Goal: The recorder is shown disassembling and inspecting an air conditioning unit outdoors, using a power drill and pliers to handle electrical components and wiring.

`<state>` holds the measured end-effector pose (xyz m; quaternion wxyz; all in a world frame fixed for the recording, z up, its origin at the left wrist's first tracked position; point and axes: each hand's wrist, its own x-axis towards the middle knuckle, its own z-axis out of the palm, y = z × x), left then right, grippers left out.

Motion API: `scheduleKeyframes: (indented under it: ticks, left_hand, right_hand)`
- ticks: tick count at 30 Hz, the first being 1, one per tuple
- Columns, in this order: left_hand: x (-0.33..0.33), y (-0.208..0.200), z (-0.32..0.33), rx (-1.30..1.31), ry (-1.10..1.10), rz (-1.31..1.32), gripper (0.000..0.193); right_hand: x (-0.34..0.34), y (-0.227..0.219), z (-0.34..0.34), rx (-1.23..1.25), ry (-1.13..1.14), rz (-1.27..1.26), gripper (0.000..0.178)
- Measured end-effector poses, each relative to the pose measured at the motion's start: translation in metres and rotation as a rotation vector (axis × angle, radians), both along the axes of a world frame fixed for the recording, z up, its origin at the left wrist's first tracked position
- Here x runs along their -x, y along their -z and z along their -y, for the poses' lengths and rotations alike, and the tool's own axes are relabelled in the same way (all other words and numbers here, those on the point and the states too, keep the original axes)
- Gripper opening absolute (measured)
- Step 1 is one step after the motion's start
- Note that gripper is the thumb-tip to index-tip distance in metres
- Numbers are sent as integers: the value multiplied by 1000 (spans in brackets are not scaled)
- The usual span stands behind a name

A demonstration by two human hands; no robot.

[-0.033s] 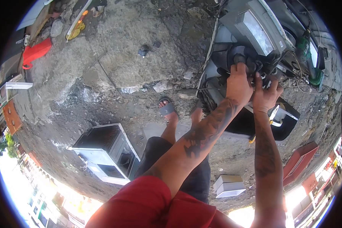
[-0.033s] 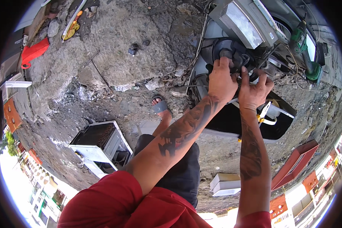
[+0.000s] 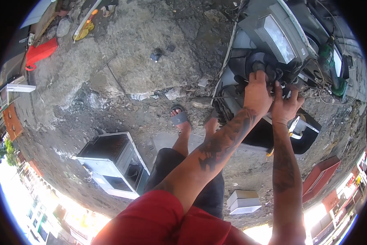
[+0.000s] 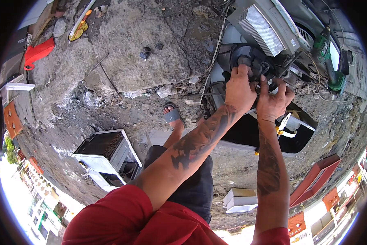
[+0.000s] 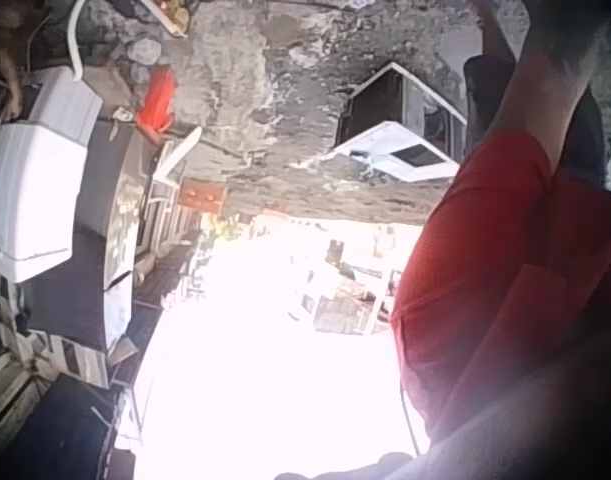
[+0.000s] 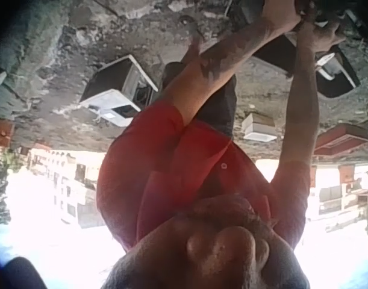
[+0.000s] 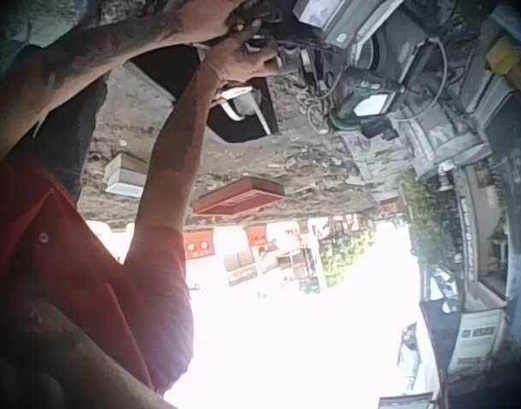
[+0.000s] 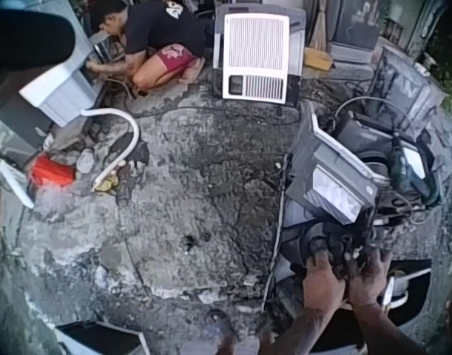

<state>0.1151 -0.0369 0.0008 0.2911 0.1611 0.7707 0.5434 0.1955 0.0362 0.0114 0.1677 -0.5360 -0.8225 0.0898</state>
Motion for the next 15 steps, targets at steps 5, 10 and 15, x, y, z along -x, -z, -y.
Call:
scheduleKeyframes:
  ticks: [5, 10, 15]
  left_hand:
    - [2, 1, 4, 22, -59, 38, 31]
    - [7, 9, 8, -21, -85, 79, 23]
    - [27, 31, 43, -77, -150, 322, 16]
  right_hand:
    - [6, 3, 2, -86, -225, 247, 38]
    - [9, 10, 2, 149, -136, 274, 43]
    - [4, 6, 0, 133, -131, 302, 44]
